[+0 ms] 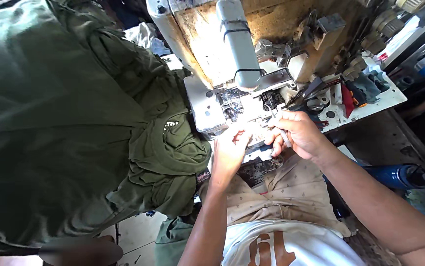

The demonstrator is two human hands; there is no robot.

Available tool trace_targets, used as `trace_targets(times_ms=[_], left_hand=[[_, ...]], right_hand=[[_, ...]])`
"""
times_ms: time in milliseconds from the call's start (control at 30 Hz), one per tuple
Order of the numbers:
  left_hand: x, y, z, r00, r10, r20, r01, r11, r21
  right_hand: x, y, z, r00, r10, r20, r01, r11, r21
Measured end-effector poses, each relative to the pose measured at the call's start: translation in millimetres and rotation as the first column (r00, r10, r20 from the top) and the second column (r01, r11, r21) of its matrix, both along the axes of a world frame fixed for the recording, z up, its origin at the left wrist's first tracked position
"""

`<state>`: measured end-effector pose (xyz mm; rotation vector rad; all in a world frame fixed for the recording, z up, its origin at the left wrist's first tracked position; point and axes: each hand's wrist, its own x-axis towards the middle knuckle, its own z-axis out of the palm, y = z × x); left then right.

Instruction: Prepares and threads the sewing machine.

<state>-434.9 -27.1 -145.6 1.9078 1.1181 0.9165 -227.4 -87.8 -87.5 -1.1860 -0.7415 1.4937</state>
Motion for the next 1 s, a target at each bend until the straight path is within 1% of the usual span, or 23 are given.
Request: trace_targets(times_ms=[67, 133, 233, 433, 600, 1000], left_hand=[[1, 1, 0, 1.0, 0.02, 0.017, -0.02, 1.0, 0.006], [8, 2, 7, 0.999, 0.029, 0.028, -0.029, 1.0, 0.005], [23, 4, 21, 0.999, 0.034, -0.022, -0.034, 0.999, -0.01], [42, 7, 23, 0.998, 0.012, 0.058, -0.017, 0.997, 0.078], [47, 7, 20, 0.998, 0.049, 0.05, -0.055, 0.991, 0.125], [48, 9, 18, 0.996, 0.059, 0.062, -0.066, 0.991, 0.115]], right_hand=[[-4, 1, 0, 1.0, 0.0, 0.027, 0.0, 1.0, 0.011], [-11, -1, 1, 0.997, 0.005, 0.076, -0.007, 1.0, 0.028], [-20, -5, 0, 0.99, 0.003, 0.14, -0.012, 0.998, 0.063], [-21, -8, -2, 0.99, -0.017, 0.142, 0.009, 0.998, 0.055], [-21, -8, -3, 0.99, -0.015, 0.138, 0.009, 0.999, 0.047], [-19, -7, -7, 0.992, 0.007, 0.122, -0.015, 0.998, 0.06]])
